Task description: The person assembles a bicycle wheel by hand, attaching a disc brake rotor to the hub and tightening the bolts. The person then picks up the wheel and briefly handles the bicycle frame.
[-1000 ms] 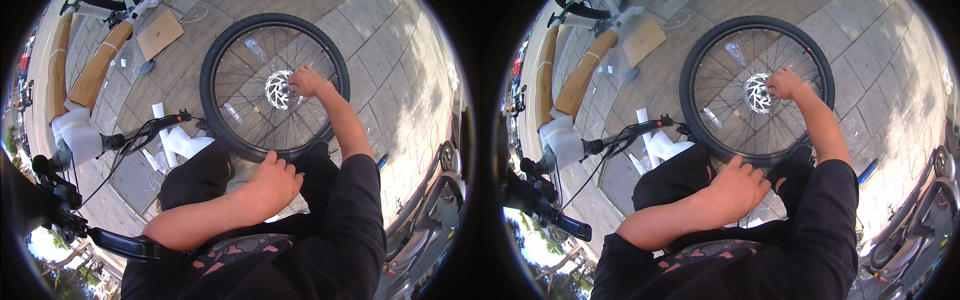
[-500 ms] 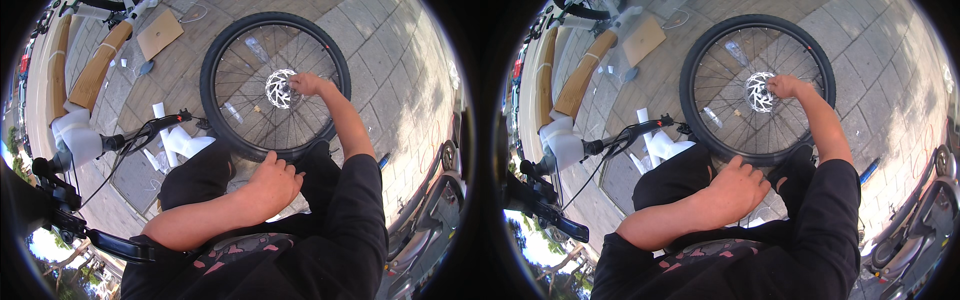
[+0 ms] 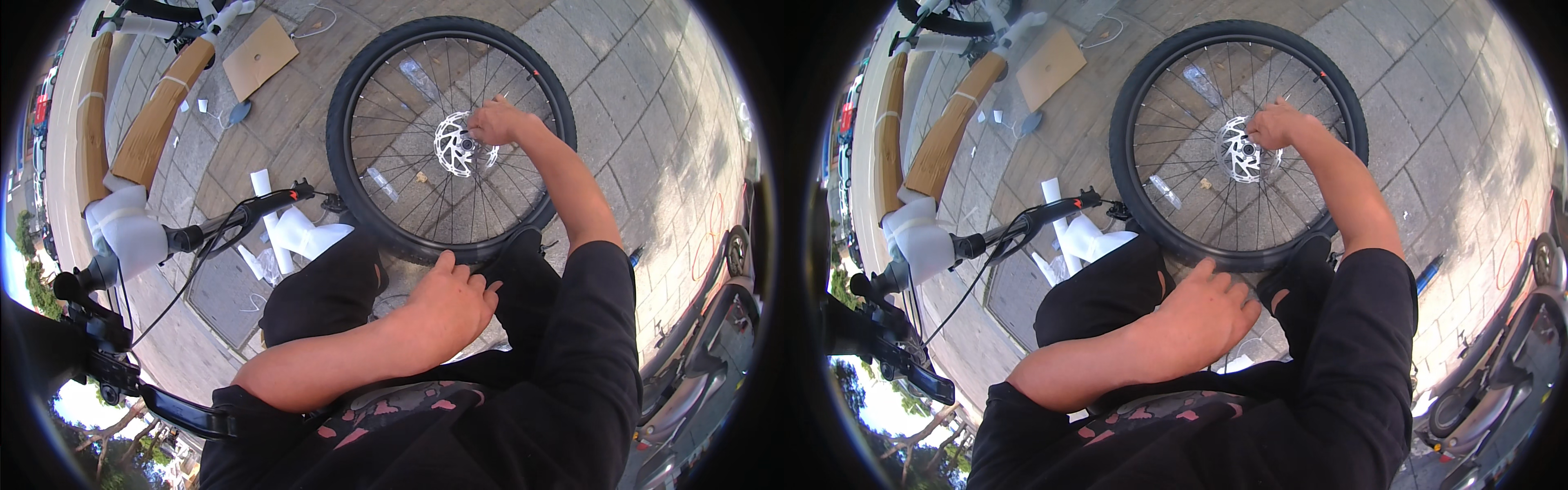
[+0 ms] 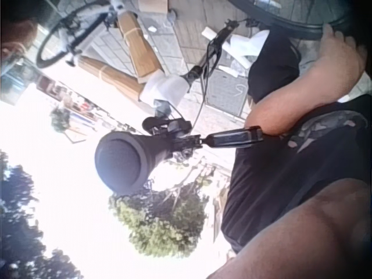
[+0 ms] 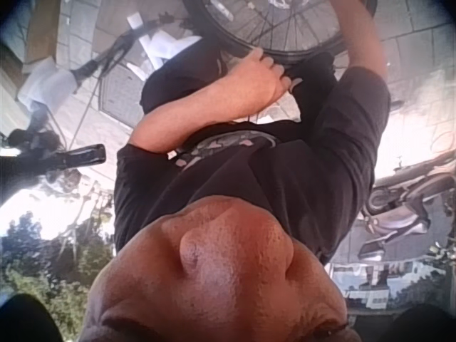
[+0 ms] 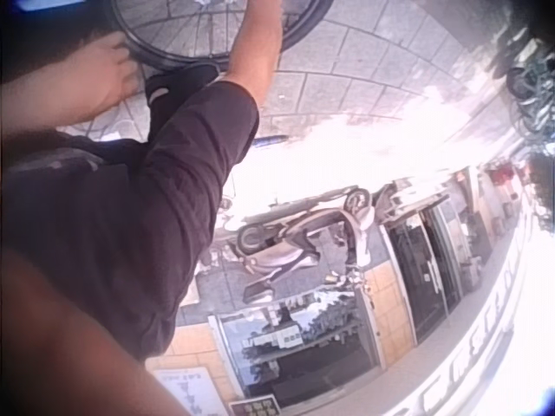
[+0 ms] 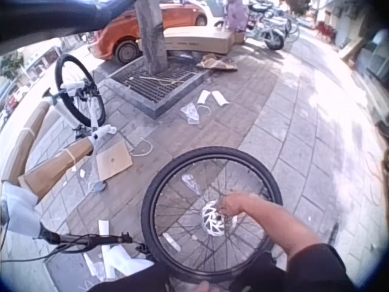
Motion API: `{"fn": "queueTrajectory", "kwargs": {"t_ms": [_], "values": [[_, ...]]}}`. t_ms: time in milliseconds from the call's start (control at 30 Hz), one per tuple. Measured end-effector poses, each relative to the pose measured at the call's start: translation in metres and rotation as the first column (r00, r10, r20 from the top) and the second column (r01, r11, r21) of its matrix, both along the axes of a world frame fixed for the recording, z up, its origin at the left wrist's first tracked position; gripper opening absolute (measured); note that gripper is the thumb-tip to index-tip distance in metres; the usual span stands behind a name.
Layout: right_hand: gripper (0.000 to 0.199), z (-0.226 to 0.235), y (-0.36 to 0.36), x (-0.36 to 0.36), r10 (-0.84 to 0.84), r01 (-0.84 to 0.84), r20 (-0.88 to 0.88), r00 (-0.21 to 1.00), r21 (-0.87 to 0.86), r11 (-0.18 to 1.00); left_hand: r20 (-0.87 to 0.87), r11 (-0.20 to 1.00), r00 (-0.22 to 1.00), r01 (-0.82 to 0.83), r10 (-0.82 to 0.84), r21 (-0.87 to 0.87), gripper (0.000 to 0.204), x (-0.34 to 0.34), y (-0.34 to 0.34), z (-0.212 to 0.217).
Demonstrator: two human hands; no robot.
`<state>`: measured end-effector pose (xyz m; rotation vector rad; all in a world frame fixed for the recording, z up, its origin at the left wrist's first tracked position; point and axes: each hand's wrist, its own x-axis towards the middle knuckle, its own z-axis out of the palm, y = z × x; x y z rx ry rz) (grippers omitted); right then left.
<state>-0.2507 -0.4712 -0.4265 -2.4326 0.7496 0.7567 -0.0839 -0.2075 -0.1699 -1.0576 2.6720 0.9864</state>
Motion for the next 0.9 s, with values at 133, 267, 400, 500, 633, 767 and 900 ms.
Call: {"fn": "queueTrajectory", "kwargs": {"t_ms": [133,267,400,500,633,767,900], "values": [[0.03,-0.006,0.002,-0.005,0.123,-0.113,0.087,0.989,-0.111,0.987,0.02,1.0,1.0,0.007,-0.007,0.027,0.027,-0.001,-0.001,0.0],[0.031,-0.014,0.003,-0.018,-0.039,0.048,0.157,0.987,-0.058,0.997,0.017,1.0,1.0,-0.007,0.007,0.013,0.027,0.0,0.0,-0.002],[0.028,-0.016,0.012,-0.034,-0.123,0.134,0.302,0.945,-0.014,0.991,0.026,0.999,1.0,0.01,-0.011,0.049,0.025,0.004,-0.003,0.003],[0.026,-0.022,0.014,-0.034,-0.143,0.164,0.364,0.92,-0.027,0.986,0.033,0.997,0.999,0.019,-0.021,0.07,0.024,0.004,-0.006,0.002],[0.024,-0.023,0.017,-0.034,-0.175,0.189,0.363,0.915,-0.004,0.982,0.059,0.997,0.998,0.023,-0.027,0.076,0.025,0.004,-0.005,-0.002],[0.023,-0.028,0.025,-0.034,-0.244,0.256,0.419,0.875,0.028,0.966,0.07,0.994,0.997,0.014,-0.022,0.109,0.025,0.003,-0.006,-0.002],[0.023,-0.034,0.032,-0.034,-0.284,0.307,0.431,0.857,0.017,0.952,0.078,0.995,0.997,0.021,-0.028,0.097,0.024,0.0,-0.007,-0.002]]}}
